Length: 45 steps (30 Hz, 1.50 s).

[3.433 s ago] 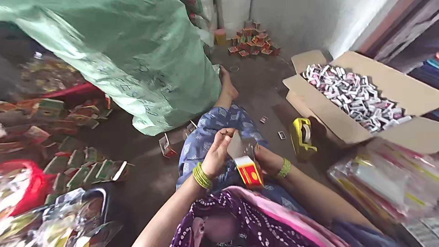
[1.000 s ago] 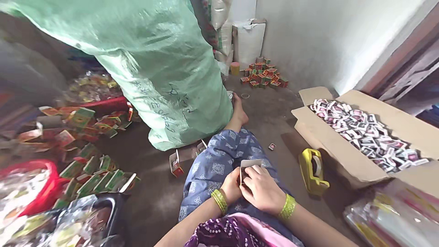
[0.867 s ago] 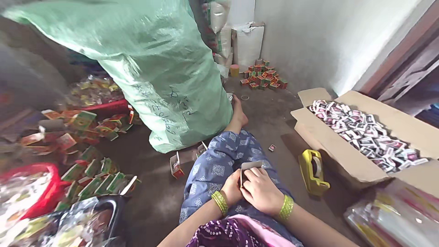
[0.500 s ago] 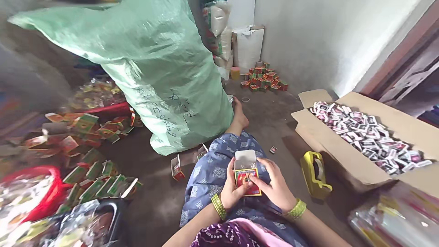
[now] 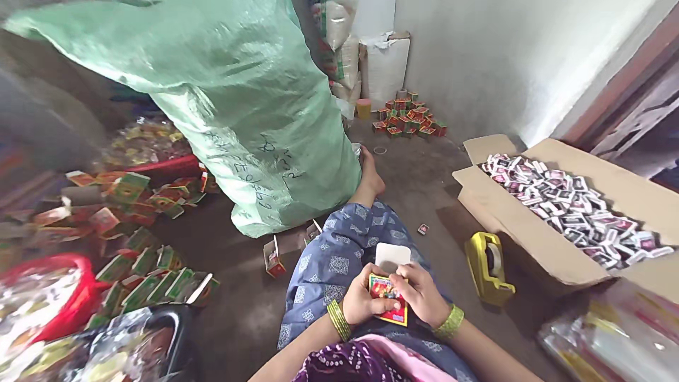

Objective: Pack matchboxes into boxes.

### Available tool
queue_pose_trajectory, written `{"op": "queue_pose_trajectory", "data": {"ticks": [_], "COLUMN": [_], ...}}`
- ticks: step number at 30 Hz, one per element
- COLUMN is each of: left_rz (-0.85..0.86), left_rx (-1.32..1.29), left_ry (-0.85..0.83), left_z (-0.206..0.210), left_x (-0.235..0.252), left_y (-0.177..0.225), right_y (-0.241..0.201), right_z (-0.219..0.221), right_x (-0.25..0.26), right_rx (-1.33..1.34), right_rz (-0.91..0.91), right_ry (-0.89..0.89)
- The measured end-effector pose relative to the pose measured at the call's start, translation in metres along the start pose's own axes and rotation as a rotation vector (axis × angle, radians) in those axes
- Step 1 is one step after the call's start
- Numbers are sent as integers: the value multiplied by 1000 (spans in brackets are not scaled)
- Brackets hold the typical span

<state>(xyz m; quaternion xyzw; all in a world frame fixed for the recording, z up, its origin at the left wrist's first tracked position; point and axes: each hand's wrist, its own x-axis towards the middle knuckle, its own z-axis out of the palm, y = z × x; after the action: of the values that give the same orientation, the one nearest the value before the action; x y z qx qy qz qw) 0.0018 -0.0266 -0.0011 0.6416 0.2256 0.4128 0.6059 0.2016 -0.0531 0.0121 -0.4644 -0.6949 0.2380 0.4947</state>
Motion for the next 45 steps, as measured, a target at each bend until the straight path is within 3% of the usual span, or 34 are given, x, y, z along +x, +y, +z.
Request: {"op": "queue_pose_trajectory", "data": {"ticks": [7, 14, 20, 29, 41, 45], "left_rz": [-9, -3, 15, 17, -8, -27], "left_rx": [86, 185, 274, 249, 231, 221], "left_ry": [68, 20, -48, -52, -61, -32], "left_z": [0, 1, 0, 0, 1, 0], "left_x": [4, 5, 4, 4, 5, 6], "left_y": [-4, -2, -3, -4, -4, -4], "right_y": [-27, -18, -18, -18, -16, -12], "right_z": [-24, -24, -30, -39, -38, -33], "right_x": [15, 12, 7, 19, 10, -2], "right_rx": [443, 60, -285, -78, -197, -86], "right_rz": [164, -37, -421, -304, -335, -266], "right_ry": [70, -170, -281, -290, -356, -329]}}
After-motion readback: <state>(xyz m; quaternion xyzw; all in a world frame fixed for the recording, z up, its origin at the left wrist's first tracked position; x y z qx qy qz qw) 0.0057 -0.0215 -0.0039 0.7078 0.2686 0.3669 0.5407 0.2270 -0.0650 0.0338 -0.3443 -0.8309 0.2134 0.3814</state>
